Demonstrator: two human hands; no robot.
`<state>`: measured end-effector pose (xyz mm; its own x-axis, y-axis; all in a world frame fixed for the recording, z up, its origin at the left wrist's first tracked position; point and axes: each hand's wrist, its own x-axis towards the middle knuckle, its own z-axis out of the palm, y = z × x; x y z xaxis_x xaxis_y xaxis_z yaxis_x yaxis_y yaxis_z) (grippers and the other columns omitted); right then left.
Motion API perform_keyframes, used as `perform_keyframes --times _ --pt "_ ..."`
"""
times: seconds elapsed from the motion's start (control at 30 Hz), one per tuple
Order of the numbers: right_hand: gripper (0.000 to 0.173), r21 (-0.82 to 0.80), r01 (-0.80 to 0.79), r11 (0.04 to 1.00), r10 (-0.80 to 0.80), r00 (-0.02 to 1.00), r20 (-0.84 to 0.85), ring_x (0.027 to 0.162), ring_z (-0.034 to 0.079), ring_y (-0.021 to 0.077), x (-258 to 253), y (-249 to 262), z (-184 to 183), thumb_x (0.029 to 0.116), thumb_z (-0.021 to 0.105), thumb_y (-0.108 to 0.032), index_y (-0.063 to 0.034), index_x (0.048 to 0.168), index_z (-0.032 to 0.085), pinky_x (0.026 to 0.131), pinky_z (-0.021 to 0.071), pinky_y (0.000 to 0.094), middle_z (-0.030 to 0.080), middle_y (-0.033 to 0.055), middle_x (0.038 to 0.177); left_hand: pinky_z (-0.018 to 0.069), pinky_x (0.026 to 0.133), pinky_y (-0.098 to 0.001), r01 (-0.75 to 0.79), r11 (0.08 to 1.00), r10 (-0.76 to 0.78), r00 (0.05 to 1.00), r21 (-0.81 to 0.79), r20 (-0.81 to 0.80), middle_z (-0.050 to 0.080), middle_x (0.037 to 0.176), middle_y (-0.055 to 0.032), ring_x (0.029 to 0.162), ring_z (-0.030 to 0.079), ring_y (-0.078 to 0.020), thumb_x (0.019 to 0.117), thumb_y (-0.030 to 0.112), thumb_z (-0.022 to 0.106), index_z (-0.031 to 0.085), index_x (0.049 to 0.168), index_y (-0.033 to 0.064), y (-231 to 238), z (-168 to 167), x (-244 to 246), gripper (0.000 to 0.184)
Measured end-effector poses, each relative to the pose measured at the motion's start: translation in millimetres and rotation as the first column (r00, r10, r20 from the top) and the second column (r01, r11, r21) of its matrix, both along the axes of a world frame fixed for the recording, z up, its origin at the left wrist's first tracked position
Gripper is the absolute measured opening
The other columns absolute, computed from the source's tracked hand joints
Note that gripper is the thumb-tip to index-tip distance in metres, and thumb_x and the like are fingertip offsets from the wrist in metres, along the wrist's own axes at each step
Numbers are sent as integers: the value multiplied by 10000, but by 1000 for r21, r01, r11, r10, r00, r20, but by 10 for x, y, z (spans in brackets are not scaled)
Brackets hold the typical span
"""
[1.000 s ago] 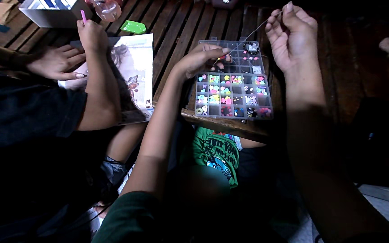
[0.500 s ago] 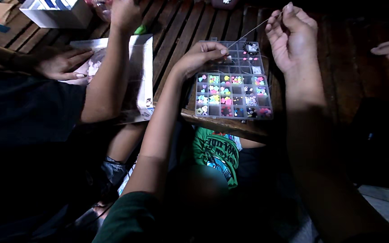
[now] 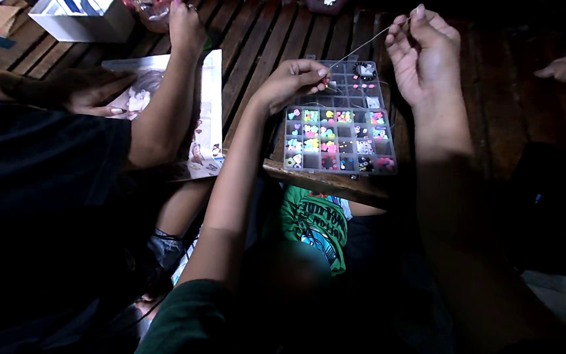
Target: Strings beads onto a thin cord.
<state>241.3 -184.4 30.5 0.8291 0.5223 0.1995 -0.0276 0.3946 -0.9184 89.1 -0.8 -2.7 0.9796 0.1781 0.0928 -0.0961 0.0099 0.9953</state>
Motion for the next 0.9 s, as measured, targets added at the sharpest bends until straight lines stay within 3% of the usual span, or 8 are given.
perform_keyframes --times 0.13,0.27,0.53,0.9 --pt "119 8 -3 1000 3 1000 -8 888 696 87 3 4 -3 1103 442 -117 -48 1108 539 880 583 241 664 10 954 523 770 -207 -65 989 64 998 136 14 674 905 33 808 616 -23 1016 56 581 686 1014 38 14 -32 15 106" --pt "125 -3 -19 1000 19 1000 16 888 693 88 -5 11 -29 1104 425 -105 -47 1109 535 888 581 249 662 4 961 524 832 -223 -187 920 187 982 344 32 703 962 -7 873 631 -11 992 114 656 725 1043 7 32 -51 25 137" --pt "115 4 -16 1000 16 1000 -2 875 696 93 -3 20 -31 1102 436 -107 -48 1100 535 877 585 250 662 9 955 525 724 -196 -176 951 176 984 256 22 696 856 41 737 611 0 999 86 636 728 989 21 13 -19 11 113" --pt "111 3 -17 1000 17 1000 -3 876 696 90 -17 23 -24 1100 440 -103 -48 1101 536 873 587 247 664 12 960 528 733 -204 -143 964 142 990 225 21 715 883 22 758 631 -15 1024 88 592 710 998 16 16 -30 27 141"
